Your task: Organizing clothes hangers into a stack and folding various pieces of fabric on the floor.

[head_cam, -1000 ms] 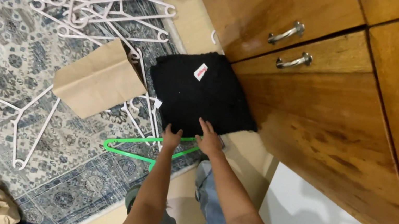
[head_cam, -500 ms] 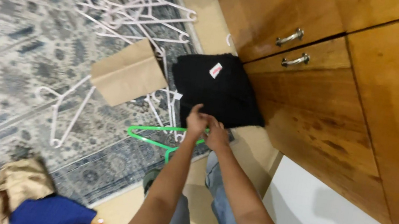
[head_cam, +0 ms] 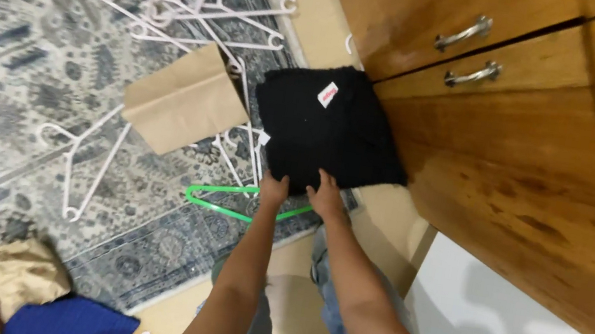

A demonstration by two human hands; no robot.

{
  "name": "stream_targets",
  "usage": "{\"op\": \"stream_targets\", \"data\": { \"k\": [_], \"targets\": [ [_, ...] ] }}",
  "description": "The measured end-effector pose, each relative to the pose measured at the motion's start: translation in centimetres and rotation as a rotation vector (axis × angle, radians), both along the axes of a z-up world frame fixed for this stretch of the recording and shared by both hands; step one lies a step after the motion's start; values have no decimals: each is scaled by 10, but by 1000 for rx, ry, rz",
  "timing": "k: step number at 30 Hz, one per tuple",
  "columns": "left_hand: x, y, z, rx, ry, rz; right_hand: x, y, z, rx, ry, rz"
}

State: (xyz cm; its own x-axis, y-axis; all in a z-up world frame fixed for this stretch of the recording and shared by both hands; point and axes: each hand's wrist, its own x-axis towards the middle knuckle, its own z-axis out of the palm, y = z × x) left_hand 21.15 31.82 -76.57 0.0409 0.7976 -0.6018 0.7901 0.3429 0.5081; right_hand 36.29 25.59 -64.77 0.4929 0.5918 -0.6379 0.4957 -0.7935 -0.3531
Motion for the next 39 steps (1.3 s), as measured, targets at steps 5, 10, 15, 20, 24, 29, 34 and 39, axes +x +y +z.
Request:
{"op": "stream_targets", "data": {
  "k": [5,10,15,20,24,29,34,39],
  "targets": [
    [15,-24,-100,43,-128,42,0,-6,-53,-10,74,-22],
    [34,-18,-95,-321,-277,115,5,0,-73,21,120,1],
    [23,-15,-113,223,215,230,13,16,-75,-19,97,4],
    [34,-10,-70,-9,179,164,8,35,-32,-94,146,95],
    [70,6,33,-57,53,131,-1,28,-3,-188,104,250],
    [92,24,201,141,38,-74,4,16,81,73,-224,252],
    [99,18,343,574,-86,-201,36,17,237,420,-375,116],
    [52,13,483,563,-561,-253,48,23,435,684,-532,76]
  ]
}}
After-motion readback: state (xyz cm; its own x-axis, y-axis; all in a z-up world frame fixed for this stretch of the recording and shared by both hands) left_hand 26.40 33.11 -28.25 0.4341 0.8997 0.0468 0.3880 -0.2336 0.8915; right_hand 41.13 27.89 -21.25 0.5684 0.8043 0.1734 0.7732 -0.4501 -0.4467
